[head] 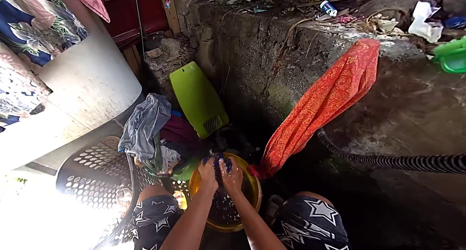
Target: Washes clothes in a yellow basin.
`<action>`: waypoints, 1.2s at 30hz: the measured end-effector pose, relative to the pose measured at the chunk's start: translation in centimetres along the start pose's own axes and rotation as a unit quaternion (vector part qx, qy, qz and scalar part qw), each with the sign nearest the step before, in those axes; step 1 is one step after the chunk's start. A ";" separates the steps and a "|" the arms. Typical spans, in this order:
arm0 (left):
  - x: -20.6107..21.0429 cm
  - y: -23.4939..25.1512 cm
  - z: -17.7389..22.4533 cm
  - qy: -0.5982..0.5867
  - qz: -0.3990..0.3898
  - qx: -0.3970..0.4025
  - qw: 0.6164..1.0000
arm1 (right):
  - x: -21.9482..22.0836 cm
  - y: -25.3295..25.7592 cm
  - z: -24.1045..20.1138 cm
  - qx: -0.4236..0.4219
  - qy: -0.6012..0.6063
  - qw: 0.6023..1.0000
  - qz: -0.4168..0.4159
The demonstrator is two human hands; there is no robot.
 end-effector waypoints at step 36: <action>-8.2 -2.1 3.7 0.557 -0.336 0.002 0.760 | -5.9 -0.1 -8.5 -0.204 0.021 0.910 -0.361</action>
Point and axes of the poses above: each hand's wrist, its own y-axis towards the middle knuckle, its own x-axis out of the palm, z = x × y, the point moved 2 cm from there along y, towards the middle knuckle, and after that the axes turned 10 degrees about -z, right-handed, at the moved point
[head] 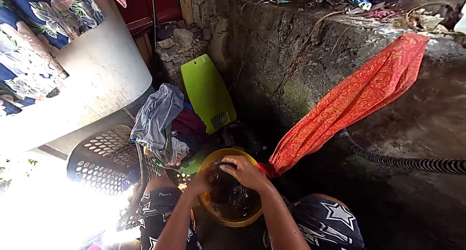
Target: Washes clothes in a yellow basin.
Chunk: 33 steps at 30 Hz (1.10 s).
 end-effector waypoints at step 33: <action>9.5 5.7 2.7 -0.110 0.287 0.028 0.951 | 7.3 0.2 16.3 0.362 0.395 0.799 0.273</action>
Point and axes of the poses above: each hand's wrist, its own y-axis towards the middle knuckle, its own x-axis out of the palm, z = x × y, the point moved 2 cm from there along y, towards the middle knuckle, and after that the axes turned 10 degrees about -z, right-handed, at the moved point
